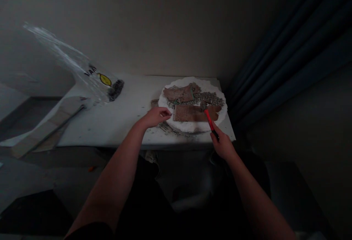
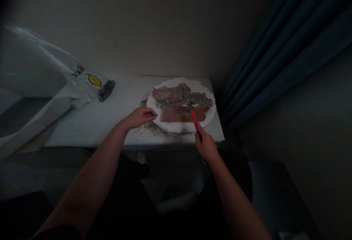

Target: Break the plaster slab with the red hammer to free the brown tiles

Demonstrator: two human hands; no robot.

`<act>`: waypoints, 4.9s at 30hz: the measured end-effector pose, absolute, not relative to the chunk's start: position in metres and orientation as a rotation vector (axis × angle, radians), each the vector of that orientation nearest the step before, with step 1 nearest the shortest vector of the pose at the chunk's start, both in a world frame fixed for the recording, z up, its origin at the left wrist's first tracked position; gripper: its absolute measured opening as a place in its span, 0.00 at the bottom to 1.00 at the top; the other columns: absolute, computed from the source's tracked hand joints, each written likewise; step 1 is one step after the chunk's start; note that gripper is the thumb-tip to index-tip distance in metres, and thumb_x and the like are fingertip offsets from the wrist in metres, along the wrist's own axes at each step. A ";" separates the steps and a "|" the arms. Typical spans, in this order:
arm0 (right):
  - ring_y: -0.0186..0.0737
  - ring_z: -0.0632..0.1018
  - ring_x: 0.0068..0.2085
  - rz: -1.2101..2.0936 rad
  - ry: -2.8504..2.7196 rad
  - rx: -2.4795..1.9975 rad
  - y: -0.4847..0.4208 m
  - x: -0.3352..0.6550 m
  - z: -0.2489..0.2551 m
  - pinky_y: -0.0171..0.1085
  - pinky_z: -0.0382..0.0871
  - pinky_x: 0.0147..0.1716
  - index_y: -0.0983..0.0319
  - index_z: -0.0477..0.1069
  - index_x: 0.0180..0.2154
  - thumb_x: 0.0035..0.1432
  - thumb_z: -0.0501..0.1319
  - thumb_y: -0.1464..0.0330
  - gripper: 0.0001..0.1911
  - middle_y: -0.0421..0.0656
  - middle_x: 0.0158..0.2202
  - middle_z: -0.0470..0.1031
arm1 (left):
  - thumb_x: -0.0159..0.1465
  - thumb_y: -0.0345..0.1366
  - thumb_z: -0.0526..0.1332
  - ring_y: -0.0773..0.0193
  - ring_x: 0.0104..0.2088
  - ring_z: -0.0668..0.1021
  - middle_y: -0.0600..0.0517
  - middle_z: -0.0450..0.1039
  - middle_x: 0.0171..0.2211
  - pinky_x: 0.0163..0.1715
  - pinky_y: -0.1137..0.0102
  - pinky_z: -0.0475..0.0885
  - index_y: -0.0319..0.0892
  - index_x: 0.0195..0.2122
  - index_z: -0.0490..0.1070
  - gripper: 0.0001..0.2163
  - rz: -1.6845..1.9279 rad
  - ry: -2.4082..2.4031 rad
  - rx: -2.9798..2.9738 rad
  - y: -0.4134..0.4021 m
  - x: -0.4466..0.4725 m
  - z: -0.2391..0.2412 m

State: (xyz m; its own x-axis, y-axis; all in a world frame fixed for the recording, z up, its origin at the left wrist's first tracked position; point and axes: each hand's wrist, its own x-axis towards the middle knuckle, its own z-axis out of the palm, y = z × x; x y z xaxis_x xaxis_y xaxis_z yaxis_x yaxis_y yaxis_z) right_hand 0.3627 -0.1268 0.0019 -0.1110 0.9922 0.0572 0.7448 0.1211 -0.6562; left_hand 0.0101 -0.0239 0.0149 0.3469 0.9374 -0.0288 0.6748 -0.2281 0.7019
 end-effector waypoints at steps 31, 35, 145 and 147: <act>0.53 0.82 0.50 0.702 -1.912 -1.638 -0.127 0.365 0.004 0.47 0.74 0.50 0.60 0.57 0.71 0.68 0.53 0.65 0.32 0.52 0.52 0.81 | 0.64 0.33 0.63 0.61 0.36 0.80 0.50 0.81 0.36 0.42 0.66 0.75 0.40 0.38 0.76 0.04 0.934 1.391 1.951 0.019 0.135 -0.027; 0.53 0.83 0.46 0.712 -1.915 -1.664 -0.127 0.365 0.003 0.47 0.75 0.48 0.60 0.57 0.71 0.67 0.53 0.65 0.33 0.52 0.48 0.83 | 0.65 0.33 0.63 0.60 0.36 0.80 0.50 0.81 0.36 0.42 0.65 0.75 0.41 0.40 0.76 0.05 0.914 1.403 1.993 0.017 0.135 -0.027; 0.49 0.81 0.35 0.555 -2.047 -1.769 -0.147 0.331 0.047 0.43 0.71 0.38 0.63 0.56 0.72 0.69 0.49 0.66 0.32 0.52 0.38 0.83 | 0.56 0.39 0.72 0.47 0.57 0.75 0.42 0.76 0.53 0.56 0.56 0.71 0.42 0.63 0.62 0.34 0.910 1.486 2.102 0.002 0.106 -0.014; 0.49 0.81 0.35 0.494 -1.966 -1.799 -0.144 0.343 0.050 0.43 0.71 0.38 0.62 0.56 0.72 0.69 0.49 0.64 0.32 0.53 0.40 0.83 | 0.62 0.37 0.66 0.52 0.54 0.77 0.44 0.77 0.51 0.54 0.59 0.71 0.43 0.58 0.65 0.23 1.063 1.622 2.029 0.004 0.079 -0.005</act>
